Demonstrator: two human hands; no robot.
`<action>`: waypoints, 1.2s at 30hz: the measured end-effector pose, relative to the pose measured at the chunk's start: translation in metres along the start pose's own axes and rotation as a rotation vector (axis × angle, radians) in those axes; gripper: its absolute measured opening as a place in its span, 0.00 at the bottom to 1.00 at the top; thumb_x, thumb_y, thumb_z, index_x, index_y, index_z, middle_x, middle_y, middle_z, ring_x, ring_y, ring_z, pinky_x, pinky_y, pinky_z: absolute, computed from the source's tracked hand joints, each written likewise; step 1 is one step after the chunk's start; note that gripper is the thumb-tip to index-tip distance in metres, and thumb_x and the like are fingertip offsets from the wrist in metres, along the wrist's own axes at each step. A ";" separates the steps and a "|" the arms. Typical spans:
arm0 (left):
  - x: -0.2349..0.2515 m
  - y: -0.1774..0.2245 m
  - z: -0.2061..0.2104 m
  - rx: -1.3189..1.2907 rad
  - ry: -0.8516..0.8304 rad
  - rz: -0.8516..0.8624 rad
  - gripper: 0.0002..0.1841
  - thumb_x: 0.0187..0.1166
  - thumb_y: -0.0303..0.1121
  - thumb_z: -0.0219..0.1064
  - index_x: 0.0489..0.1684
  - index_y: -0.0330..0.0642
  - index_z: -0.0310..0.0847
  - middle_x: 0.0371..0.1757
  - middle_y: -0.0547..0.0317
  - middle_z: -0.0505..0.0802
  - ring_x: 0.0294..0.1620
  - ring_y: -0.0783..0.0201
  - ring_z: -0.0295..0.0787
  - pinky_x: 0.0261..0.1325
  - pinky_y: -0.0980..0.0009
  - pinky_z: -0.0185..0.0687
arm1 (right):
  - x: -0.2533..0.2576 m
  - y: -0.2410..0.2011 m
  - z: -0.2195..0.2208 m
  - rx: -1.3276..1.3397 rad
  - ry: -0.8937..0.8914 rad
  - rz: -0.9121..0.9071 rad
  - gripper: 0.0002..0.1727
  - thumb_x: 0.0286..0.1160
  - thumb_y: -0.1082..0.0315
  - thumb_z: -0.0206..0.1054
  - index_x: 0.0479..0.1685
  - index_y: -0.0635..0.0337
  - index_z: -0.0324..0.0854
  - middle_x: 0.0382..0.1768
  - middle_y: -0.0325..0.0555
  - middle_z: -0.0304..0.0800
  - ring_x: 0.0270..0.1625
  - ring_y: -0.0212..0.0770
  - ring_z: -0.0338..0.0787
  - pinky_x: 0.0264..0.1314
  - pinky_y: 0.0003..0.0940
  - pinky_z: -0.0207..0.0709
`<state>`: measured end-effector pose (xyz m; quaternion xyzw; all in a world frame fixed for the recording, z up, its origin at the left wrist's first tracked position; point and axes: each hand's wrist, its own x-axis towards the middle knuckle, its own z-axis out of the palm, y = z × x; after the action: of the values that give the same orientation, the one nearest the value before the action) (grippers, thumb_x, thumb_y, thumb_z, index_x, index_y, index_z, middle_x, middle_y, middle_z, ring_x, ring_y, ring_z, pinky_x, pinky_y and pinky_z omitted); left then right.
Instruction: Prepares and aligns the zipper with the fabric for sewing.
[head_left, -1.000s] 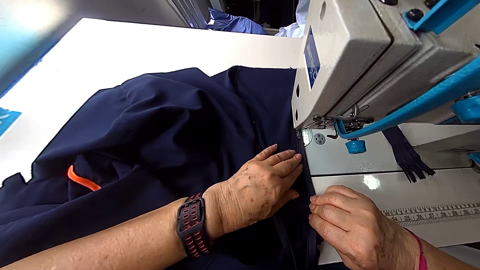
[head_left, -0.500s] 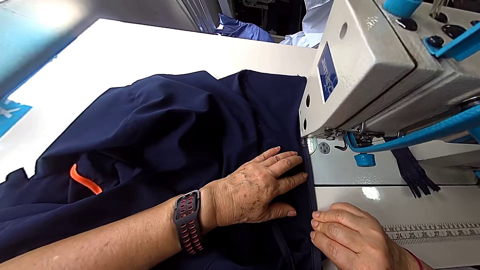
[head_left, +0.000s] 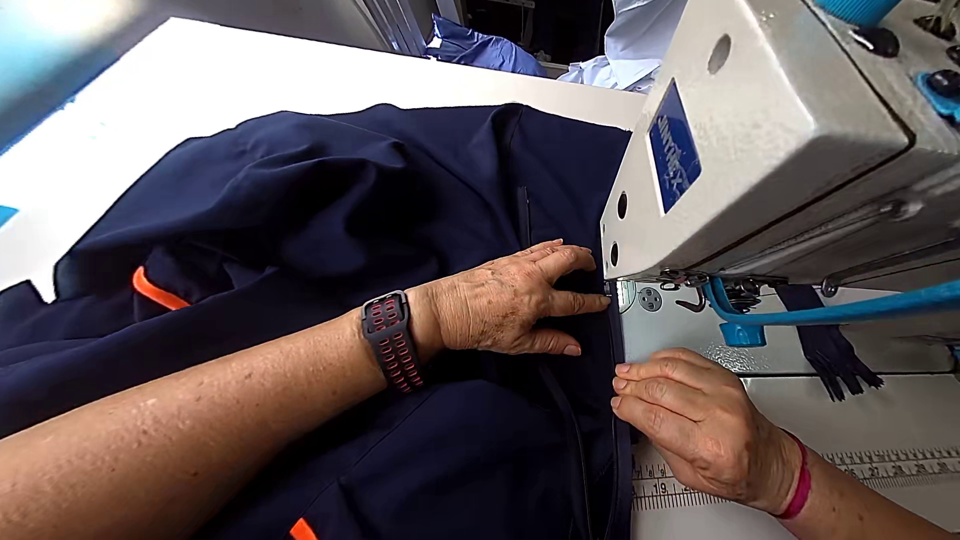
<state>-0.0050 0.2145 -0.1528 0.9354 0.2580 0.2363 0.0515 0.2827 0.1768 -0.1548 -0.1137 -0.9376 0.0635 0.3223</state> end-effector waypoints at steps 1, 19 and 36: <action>0.000 0.000 -0.002 0.019 -0.019 -0.007 0.28 0.84 0.60 0.54 0.68 0.54 0.89 0.70 0.44 0.86 0.79 0.48 0.77 0.84 0.52 0.69 | -0.001 -0.001 0.001 -0.002 0.003 0.011 0.13 0.80 0.75 0.56 0.38 0.57 0.89 0.41 0.45 0.98 0.56 0.42 0.94 0.65 0.32 0.83; -0.069 0.159 0.017 0.059 0.056 -0.223 0.35 0.87 0.63 0.48 0.70 0.41 0.82 0.76 0.51 0.86 0.81 0.55 0.77 0.85 0.57 0.65 | -0.040 -0.061 -0.006 0.041 0.041 0.107 0.08 0.88 0.65 0.59 0.50 0.53 0.84 0.53 0.42 0.95 0.65 0.41 0.89 0.70 0.35 0.77; 0.047 0.046 -0.057 0.470 -0.279 -0.061 0.11 0.80 0.21 0.54 0.36 0.34 0.85 0.36 0.39 0.87 0.43 0.38 0.87 0.39 0.46 0.72 | -0.038 -0.064 -0.005 0.112 -0.107 0.090 0.13 0.87 0.67 0.56 0.47 0.47 0.89 0.55 0.34 0.94 0.65 0.38 0.84 0.68 0.36 0.67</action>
<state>0.0249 0.1969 -0.0730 0.9369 0.3244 0.0370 -0.1250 0.3037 0.1059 -0.1611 -0.1339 -0.9424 0.1361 0.2746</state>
